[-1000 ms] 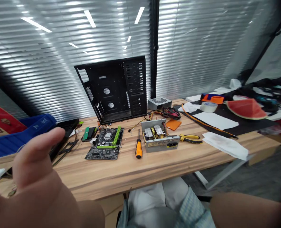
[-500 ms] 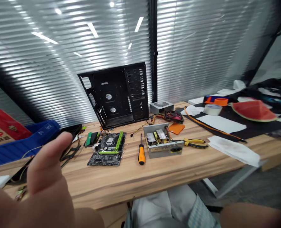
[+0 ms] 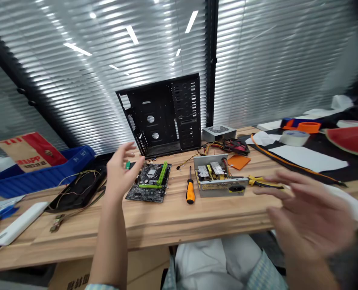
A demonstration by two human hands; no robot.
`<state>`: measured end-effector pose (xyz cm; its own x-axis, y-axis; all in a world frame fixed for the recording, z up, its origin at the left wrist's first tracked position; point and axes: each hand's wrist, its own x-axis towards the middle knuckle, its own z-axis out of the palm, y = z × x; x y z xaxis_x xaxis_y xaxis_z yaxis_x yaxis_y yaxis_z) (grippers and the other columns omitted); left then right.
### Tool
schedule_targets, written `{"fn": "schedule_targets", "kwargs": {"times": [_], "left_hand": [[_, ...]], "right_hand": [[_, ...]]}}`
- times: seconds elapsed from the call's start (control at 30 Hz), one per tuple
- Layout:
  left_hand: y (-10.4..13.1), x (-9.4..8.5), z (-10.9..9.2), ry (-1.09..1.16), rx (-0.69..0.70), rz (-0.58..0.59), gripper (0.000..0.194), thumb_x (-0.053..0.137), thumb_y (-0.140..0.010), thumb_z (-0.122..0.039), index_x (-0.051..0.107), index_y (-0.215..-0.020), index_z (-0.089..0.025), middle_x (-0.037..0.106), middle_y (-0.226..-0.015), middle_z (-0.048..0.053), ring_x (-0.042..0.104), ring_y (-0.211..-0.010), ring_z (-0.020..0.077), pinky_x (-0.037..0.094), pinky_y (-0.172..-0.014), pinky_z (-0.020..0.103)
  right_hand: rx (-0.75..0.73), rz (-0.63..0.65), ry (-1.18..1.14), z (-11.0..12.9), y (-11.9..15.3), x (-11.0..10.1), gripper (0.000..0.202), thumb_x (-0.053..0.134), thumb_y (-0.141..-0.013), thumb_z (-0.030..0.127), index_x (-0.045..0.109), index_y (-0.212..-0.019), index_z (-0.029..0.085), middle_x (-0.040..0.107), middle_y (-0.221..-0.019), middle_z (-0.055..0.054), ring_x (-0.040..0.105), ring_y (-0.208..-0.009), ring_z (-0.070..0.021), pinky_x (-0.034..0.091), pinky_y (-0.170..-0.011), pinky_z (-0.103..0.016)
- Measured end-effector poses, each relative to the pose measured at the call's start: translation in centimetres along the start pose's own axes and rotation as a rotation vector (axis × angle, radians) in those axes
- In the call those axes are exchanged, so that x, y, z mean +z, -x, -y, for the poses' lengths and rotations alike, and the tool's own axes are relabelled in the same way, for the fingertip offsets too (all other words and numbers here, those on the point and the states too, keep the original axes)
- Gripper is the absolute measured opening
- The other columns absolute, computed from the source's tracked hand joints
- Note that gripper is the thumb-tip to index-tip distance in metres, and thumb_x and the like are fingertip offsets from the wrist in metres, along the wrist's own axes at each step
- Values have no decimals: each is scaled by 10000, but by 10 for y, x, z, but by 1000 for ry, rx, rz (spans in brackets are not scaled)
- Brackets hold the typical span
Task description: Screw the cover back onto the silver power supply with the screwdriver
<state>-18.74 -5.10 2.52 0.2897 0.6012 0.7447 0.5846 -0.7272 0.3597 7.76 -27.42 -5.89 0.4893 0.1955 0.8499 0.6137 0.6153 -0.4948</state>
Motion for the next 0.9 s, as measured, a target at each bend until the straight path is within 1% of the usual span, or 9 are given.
{"fn": "schedule_targets", "kwargs": {"times": [0.03, 0.07, 0.13, 0.17, 0.23, 0.3, 0.5, 0.73, 0.9], "left_hand": [[-3, 8, 19, -118, -130, 143, 491, 572, -871, -469, 543, -1279, -198, 667, -1197, 107, 685, -975, 234, 564, -819, 347], [-2, 15, 37, -280, -261, 280, 469, 554, -873, -469, 575, -1241, -179, 674, -1187, 124, 675, -1021, 260, 551, -842, 357], [8, 24, 67, -578, -501, 555, 432, 576, -848, -461, 633, -1143, -149, 680, -1188, 172, 645, -1112, 327, 524, -896, 404], [14, 27, 78, -646, -567, 648, 448, 557, -859, -484, 636, -1138, -142, 671, -1213, 191, 641, -1126, 344, 520, -897, 417], [24, 34, 92, -704, -658, 726, 468, 519, -876, -520, 645, -1122, -142, 654, -1248, 209, 630, -1158, 363, 515, -902, 427], [29, 41, 99, -711, -683, 733, 459, 498, -886, -517, 653, -1102, -143, 652, -1249, 216, 632, -1159, 363, 517, -895, 424], [31, 54, 109, -714, -713, 644, 446, 501, -885, -500, 650, -1122, -153, 645, -1266, 219, 639, -1154, 348, 523, -881, 422], [34, 55, 114, -714, -688, 665, 440, 465, -918, -473, 638, -1155, -146, 658, -1262, 206, 634, -1172, 337, 517, -910, 410], [34, 55, 116, -707, -676, 668, 449, 464, -921, -484, 643, -1147, -140, 659, -1254, 208, 623, -1189, 348, 510, -920, 415]], "right_hand": [[-3, 21, -37, -12, 3, 7, 428, 693, -798, 103, 636, -1185, 279, 624, -1169, -135, 660, -1029, -268, 616, -584, -359], [24, 56, -38, -24, 8, 13, 434, 679, -795, 69, 640, -1174, 276, 623, -1162, -122, 660, -1018, -253, 609, -593, -342], [25, 135, -10, -43, 22, 17, 449, 668, -785, 31, 636, -1170, 259, 624, -1160, -115, 653, -1023, -248, 599, -611, -332], [20, 171, 11, -50, 29, 18, 448, 666, -782, 22, 634, -1167, 248, 624, -1167, -116, 650, -1027, -247, 597, -622, -331], [-5, 224, 42, -56, 38, 18, 429, 663, -781, 15, 631, -1151, 229, 630, -1159, -119, 638, -1045, -248, 591, -635, -328], [-25, 253, 55, -57, 41, 20, 407, 657, -786, 16, 626, -1138, 219, 638, -1135, -119, 626, -1062, -249, 584, -634, -320], [-23, 278, 92, -57, 53, 31, 357, 631, -811, 28, 613, -1121, 205, 641, -1108, -124, 628, -1012, -224, 577, -616, -297], [-49, 293, 142, -65, 71, 39, 302, 613, -824, 48, 608, -1080, 209, 649, -1071, -123, 658, -899, -206, 574, -596, -301], [-14, 265, 150, -68, 72, 37, 280, 621, -827, 76, 618, -1072, 210, 656, -1054, -121, 658, -919, -221, 582, -605, -317]]}}
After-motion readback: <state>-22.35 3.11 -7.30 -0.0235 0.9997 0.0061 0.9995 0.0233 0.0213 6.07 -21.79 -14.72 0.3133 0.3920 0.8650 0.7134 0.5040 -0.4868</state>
